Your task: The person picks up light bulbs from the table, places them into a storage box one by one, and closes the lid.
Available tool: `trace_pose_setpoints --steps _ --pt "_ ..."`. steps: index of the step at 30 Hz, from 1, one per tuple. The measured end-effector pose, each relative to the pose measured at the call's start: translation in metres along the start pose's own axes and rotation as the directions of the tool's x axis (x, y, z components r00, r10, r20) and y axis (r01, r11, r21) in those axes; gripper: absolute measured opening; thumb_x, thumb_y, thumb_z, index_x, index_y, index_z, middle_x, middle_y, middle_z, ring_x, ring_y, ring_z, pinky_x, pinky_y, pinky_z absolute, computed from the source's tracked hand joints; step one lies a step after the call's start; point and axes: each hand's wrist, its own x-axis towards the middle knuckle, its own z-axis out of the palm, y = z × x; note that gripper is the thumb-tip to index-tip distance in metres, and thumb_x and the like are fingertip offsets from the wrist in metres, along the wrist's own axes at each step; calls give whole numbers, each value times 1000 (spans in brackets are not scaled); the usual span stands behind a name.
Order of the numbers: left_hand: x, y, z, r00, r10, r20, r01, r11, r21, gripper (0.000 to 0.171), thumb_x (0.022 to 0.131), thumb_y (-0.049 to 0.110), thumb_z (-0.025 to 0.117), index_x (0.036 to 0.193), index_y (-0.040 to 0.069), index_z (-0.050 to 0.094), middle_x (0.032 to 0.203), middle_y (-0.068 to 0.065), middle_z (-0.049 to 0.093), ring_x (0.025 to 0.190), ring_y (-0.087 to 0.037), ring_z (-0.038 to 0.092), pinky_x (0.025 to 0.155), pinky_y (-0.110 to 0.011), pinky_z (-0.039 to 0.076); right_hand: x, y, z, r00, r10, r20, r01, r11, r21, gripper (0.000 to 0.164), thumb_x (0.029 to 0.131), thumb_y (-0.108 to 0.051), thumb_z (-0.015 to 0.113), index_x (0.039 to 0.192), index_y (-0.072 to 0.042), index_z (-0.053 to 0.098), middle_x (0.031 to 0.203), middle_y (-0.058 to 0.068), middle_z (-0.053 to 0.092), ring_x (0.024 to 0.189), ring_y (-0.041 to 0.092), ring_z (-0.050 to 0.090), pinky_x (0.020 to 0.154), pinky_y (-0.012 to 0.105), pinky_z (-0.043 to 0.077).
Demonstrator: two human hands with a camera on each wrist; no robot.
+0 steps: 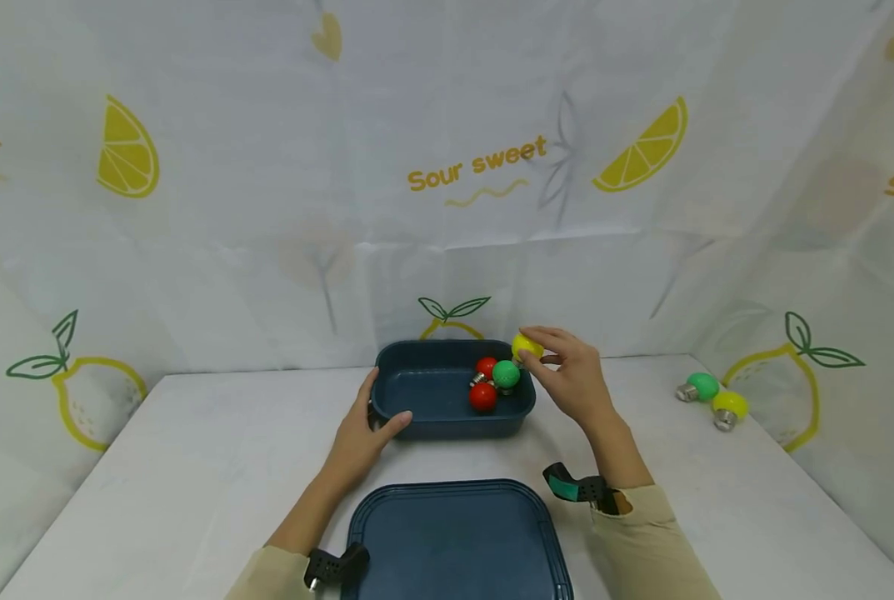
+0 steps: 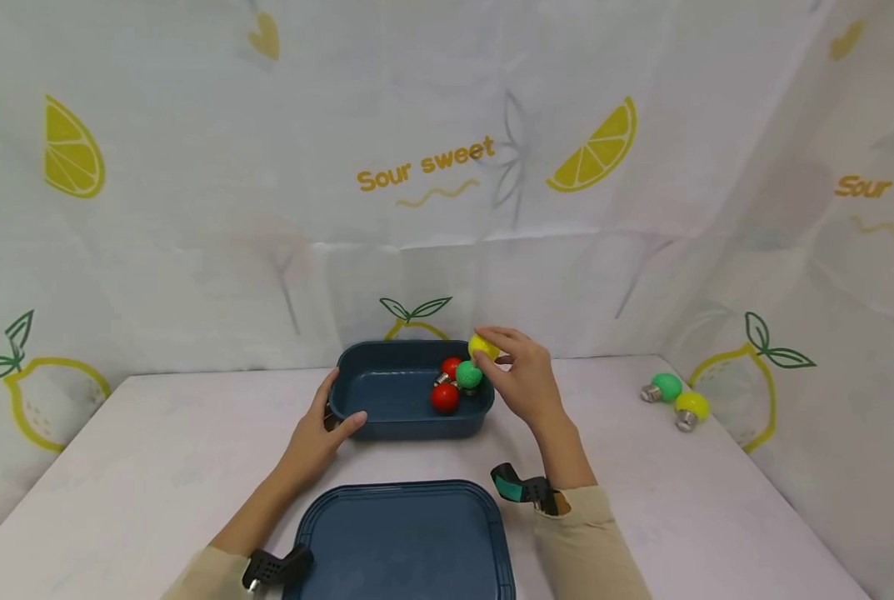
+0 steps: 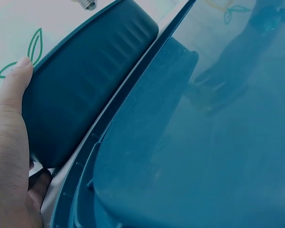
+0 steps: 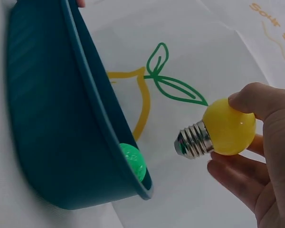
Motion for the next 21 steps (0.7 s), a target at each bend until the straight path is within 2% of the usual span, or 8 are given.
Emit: trace_pose_setpoints --steps 5,10,14,21 --pt "0 2 -1 1000 -3 2 3 1000 -5 95 90 60 68 162 38 10 169 -9 22 151 -36 36 119 -58 34 -2 6 6 1000 8 5 -8 1000 25 32 91 -10 75 122 -4 72 123 16 70 113 33 68 82 47 61" --pt "-1 3 -2 1000 -8 0 8 1000 1 95 89 59 69 162 40 10 169 -8 22 153 -35 32 120 -59 33 -5 10 12 997 24 74 -29 998 54 35 90 -13 77 123 -3 71 122 16 70 110 32 68 85 48 61" --pt "-1 2 -2 1000 -13 3 13 1000 1 95 89 59 68 162 41 10 170 -7 22 153 -33 31 120 -57 33 -7 12 14 993 49 110 -53 998 38 39 91 -15 76 127 -4 68 126 18 70 108 35 71 87 51 60" --pt "0 1 -1 1000 -10 5 10 1000 6 95 90 59 68 162 39 10 170 -9 21 153 -34 32 120 -57 34 -9 12 14 986 98 138 -96 995 -23 38 88 -23 80 120 -5 72 120 15 74 112 35 67 95 54 55"
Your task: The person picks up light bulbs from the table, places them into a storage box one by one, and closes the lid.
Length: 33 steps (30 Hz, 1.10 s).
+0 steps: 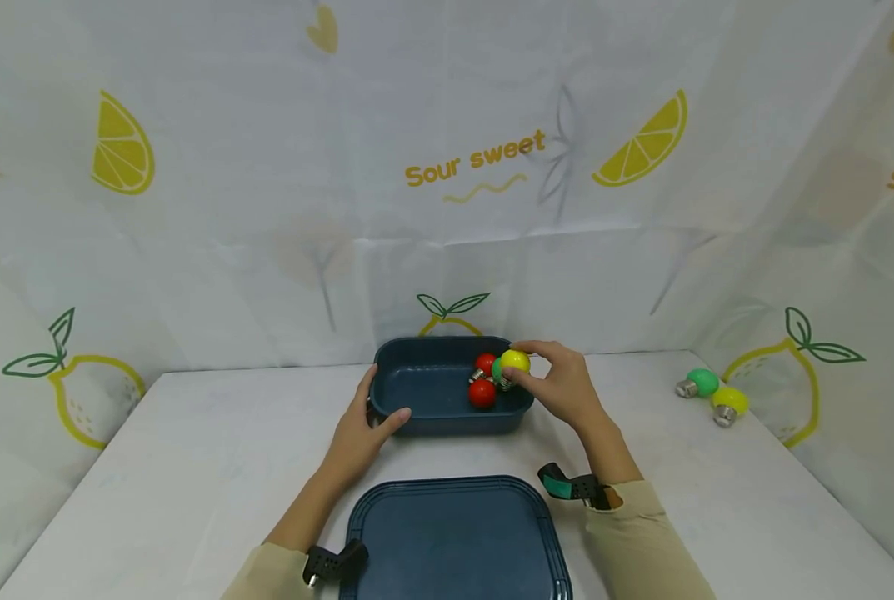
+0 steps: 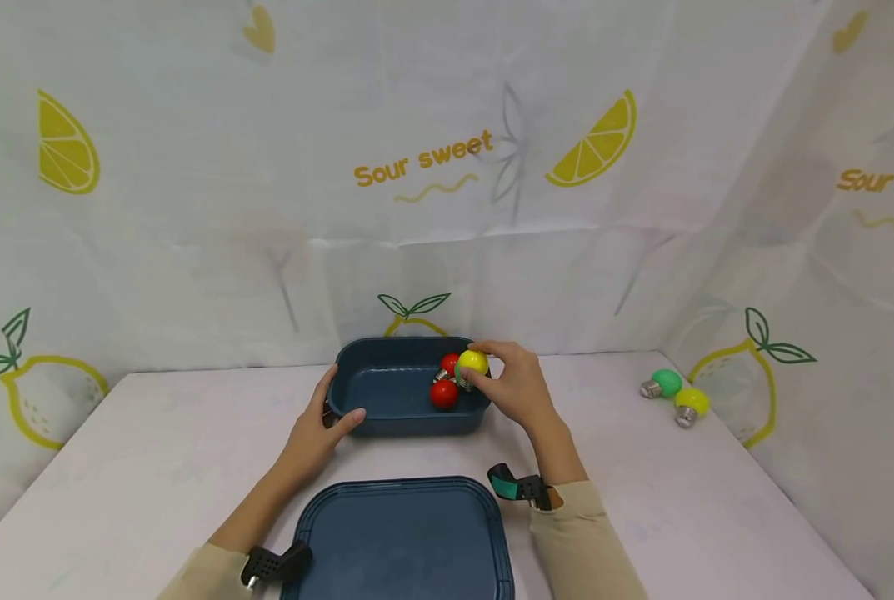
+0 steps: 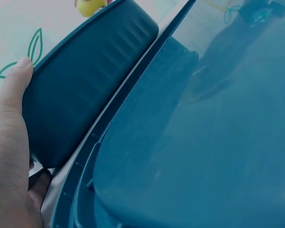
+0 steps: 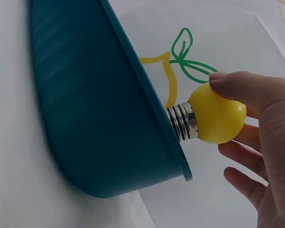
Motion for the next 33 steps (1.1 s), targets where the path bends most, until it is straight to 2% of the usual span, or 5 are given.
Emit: trace_pose_setpoints --steps 12,22,33 --pt "0 1 1 1000 -8 -2 8 1000 5 95 90 61 67 162 39 10 169 -10 22 151 -35 35 119 -55 36 1 3 4 991 -37 132 46 997 -66 32 86 -20 82 113 -5 74 114 11 73 106 29 70 94 50 58" --pt "0 1 1 1000 -4 -2 4 1000 4 95 90 60 68 162 40 9 169 -10 22 150 -35 37 119 -55 36 -1 4 9 989 -47 141 62 992 -106 34 85 -21 82 113 -5 74 115 13 73 101 29 67 89 51 57" --pt "0 0 0 1000 -12 5 12 1000 -8 95 89 61 68 161 43 10 169 -8 22 150 -34 37 119 -55 36 -3 6 15 988 -27 155 45 992 -116 31 84 -18 83 112 -8 76 112 11 70 103 30 69 92 50 57"
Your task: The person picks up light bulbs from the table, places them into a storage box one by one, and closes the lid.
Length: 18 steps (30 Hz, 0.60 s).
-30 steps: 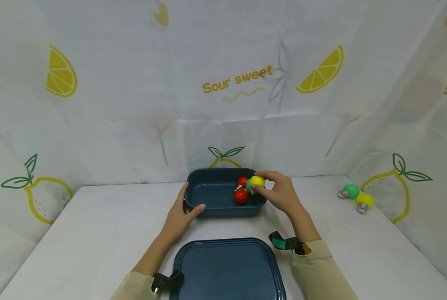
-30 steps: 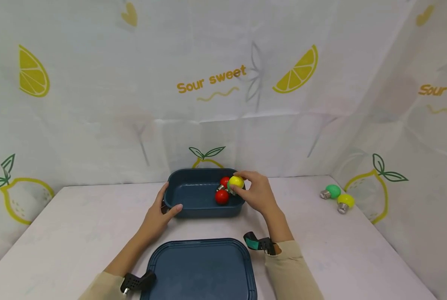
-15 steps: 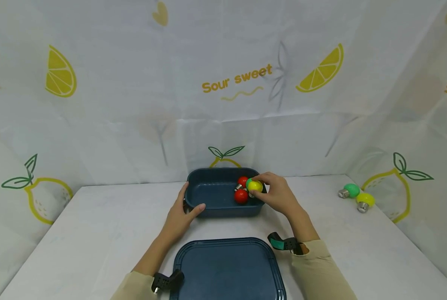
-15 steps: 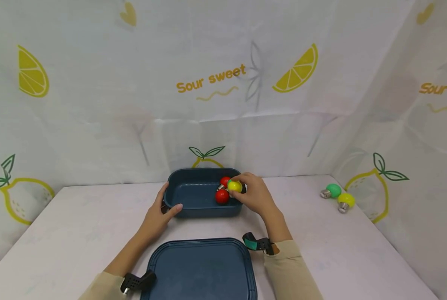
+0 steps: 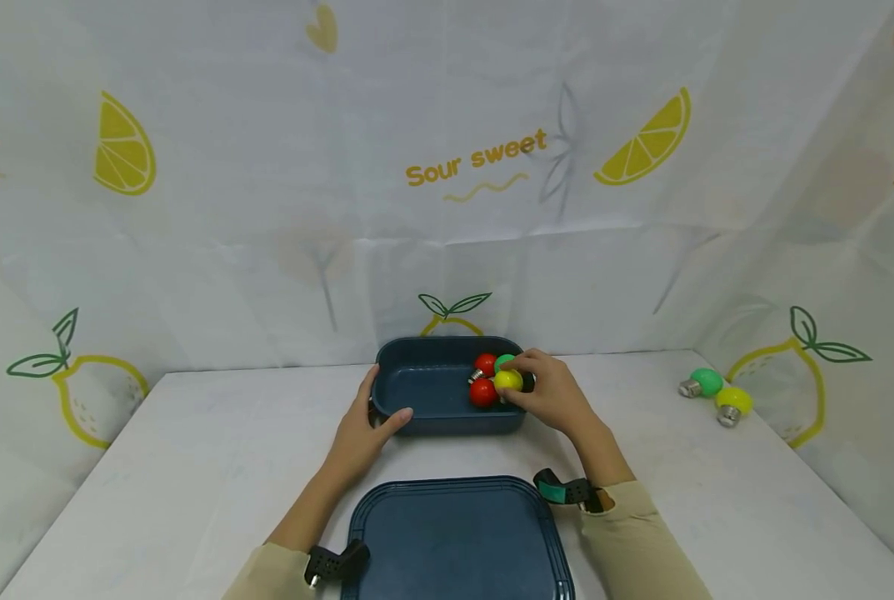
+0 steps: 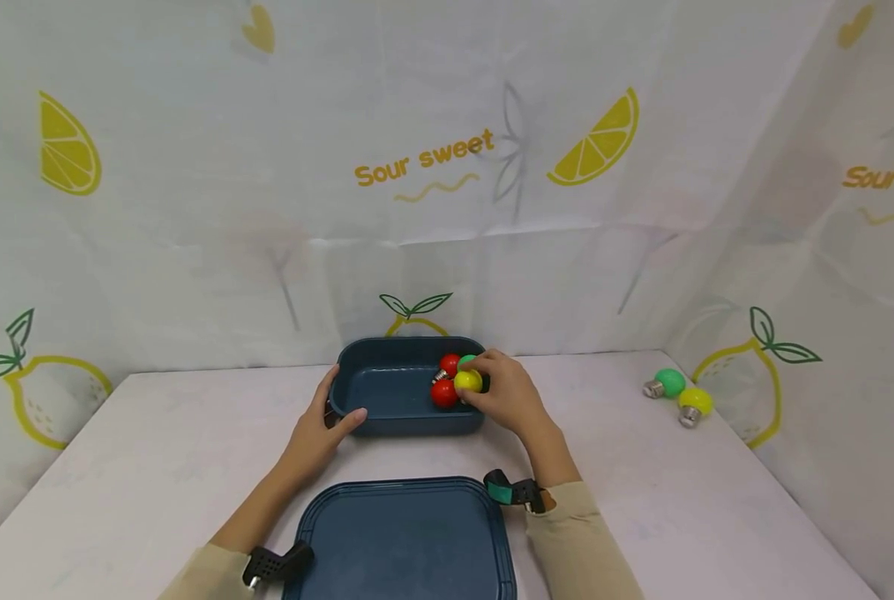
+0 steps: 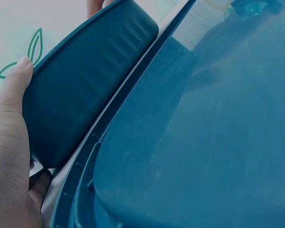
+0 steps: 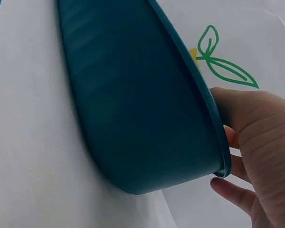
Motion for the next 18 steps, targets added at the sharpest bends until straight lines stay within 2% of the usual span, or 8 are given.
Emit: trace_pose_setpoints --steps 11,18 --pt "0 0 1 1000 8 -7 -8 1000 6 96 89 61 68 162 41 10 169 -9 22 152 -35 35 119 -58 35 -1 -1 4 1000 20 23 -21 1000 17 31 84 -16 83 113 -8 76 110 10 70 103 28 66 92 49 56" --pt "1 -1 0 1000 -2 -2 2 1000 12 94 89 62 68 160 45 9 170 -6 22 154 -32 31 120 -58 32 0 -1 6 998 40 51 -43 998 50 33 85 -15 82 116 -6 75 115 12 71 108 30 65 97 51 55"
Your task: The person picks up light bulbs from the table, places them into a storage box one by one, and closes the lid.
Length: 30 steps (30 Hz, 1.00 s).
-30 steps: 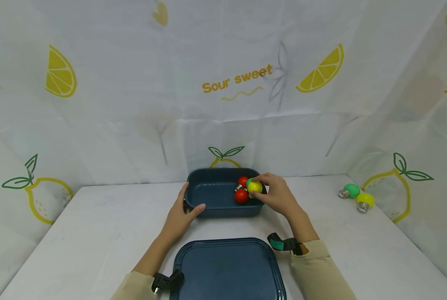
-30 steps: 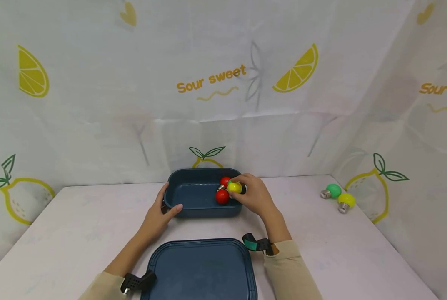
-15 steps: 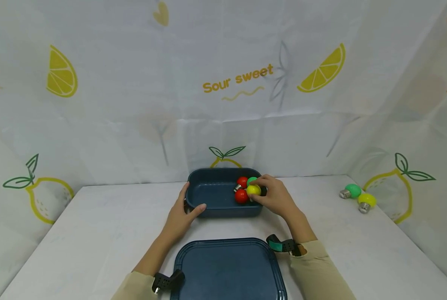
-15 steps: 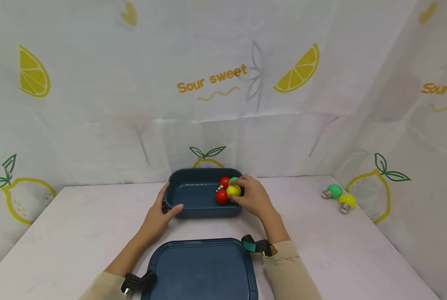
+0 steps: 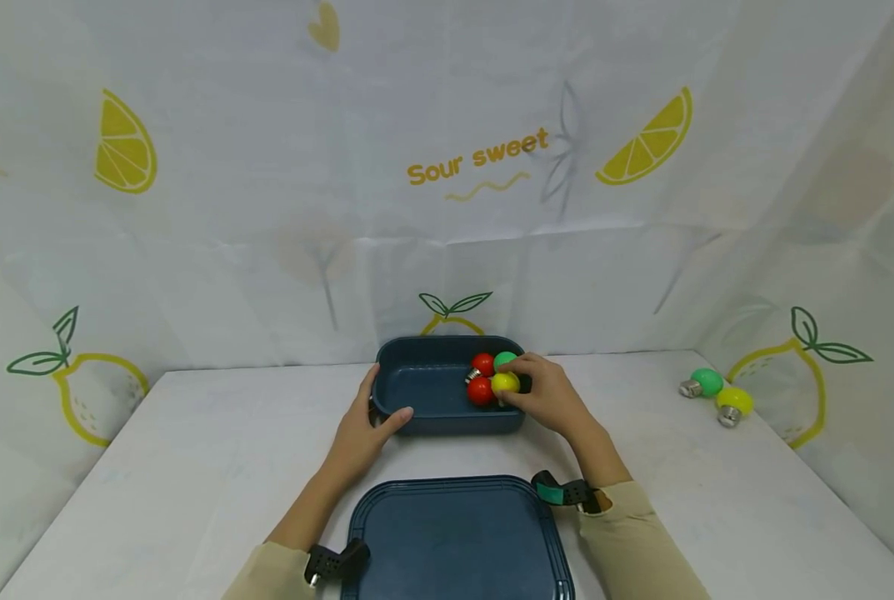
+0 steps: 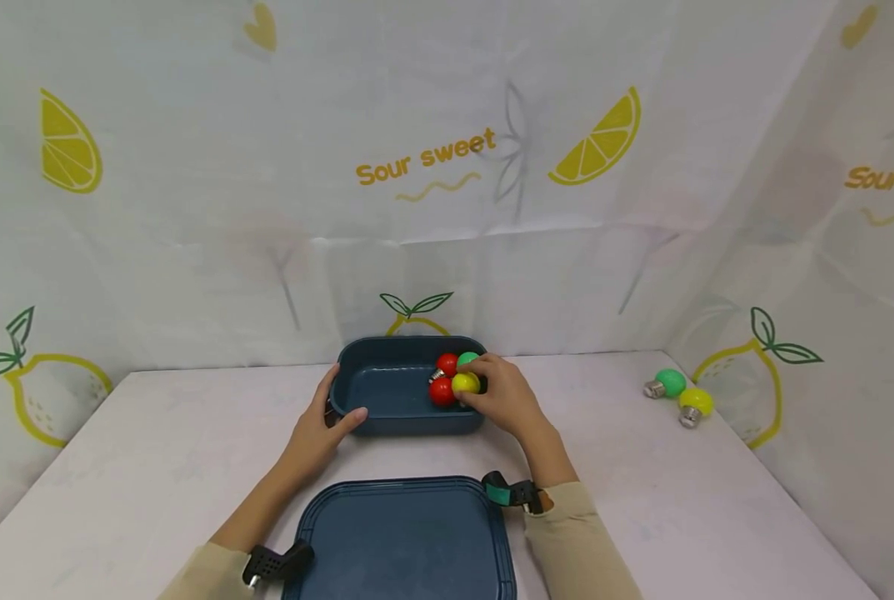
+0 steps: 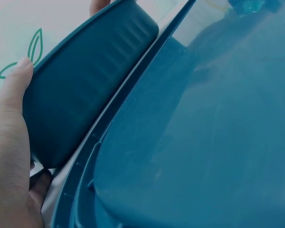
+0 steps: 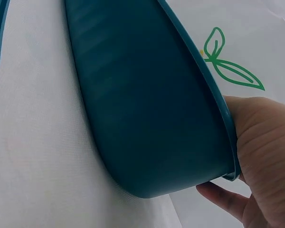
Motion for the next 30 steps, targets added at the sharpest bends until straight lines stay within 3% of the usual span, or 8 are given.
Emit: trace_pose_setpoints --steps 23,30 --pt "0 2 1 1000 9 2 -9 1000 11 95 91 60 66 162 41 7 170 -9 21 153 -37 31 119 -61 32 2 -2 -3 996 61 67 -62 998 5 35 84 -13 82 118 -8 74 118 12 69 110 30 62 101 52 53" --pt "-1 1 1 1000 15 -12 -15 1000 23 95 90 61 66 163 38 9 169 -10 21 153 -38 31 119 -62 32 1 -5 -6 997 42 60 -42 999 2 36 85 -15 82 119 -7 73 121 12 69 114 32 63 102 54 52"
